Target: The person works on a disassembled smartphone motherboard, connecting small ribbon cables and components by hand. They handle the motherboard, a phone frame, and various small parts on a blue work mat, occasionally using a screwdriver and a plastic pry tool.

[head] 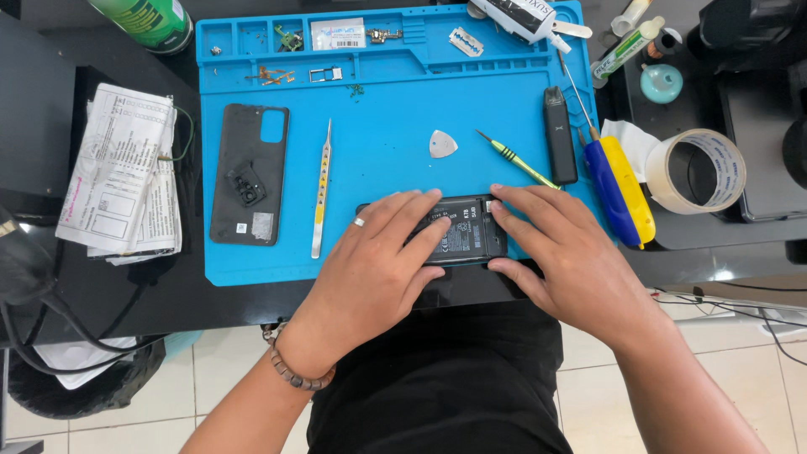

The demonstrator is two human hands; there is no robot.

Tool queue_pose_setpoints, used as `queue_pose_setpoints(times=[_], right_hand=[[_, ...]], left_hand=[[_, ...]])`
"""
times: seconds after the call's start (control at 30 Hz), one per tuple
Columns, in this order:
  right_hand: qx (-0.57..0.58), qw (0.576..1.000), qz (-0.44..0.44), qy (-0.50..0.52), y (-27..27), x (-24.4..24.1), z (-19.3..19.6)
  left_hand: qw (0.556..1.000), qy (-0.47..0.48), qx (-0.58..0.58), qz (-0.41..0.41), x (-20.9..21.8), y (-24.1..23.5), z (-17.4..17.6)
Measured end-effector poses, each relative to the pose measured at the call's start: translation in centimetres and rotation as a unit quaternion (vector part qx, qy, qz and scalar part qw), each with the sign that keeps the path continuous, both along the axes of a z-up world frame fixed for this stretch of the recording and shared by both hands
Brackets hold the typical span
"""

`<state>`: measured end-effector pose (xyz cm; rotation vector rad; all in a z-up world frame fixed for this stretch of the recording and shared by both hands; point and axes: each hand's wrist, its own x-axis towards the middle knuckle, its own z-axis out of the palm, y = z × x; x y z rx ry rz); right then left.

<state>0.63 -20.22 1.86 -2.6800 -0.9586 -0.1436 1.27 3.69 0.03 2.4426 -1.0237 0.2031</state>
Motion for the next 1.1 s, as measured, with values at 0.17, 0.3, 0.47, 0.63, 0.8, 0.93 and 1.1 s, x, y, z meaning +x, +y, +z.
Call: queue_pose_setpoints(times=[0.17, 0.3, 0.47, 0.63, 0.8, 0.93, 1.1], right_hand=[[-0.002, 1.000, 0.019, -0.019, -0.2, 0.1, -0.3], [-0.014, 0.999, 0.025, -0.035, -0.2, 0.0, -0.1], [-0.008, 0.999, 0.024, -0.033, -0.5, 0.2, -0.5], [0.015, 0.998, 0.030, -0.051, -0.1, 0.4, -0.7], [0.049, 0.979, 0.070, -0.185, 1.7, 0.9, 0.2], [0.044, 0.974, 0.066, -0.214, 1.7, 1.2, 0.0], [0.035, 0.965, 0.069, -0.251, 2.0, 1.6, -0.2]], left_hand=[[0.993, -0.092, 0.069, -0.031, 0.5, -0.1, 0.1], [0.980, -0.161, 0.105, -0.053, 0.7, 0.1, 0.2], [0.983, -0.160, 0.078, -0.055, 1.2, 0.3, 0.2], [0.982, -0.173, 0.036, -0.070, 1.8, 0.4, -0.1], [0.974, -0.215, 0.038, -0.058, 2.3, 0.5, -0.4], [0.963, -0.264, 0.017, -0.041, 2.6, 0.5, -0.4], [0.954, -0.293, -0.018, -0.053, 2.8, 0.3, -1.0]])
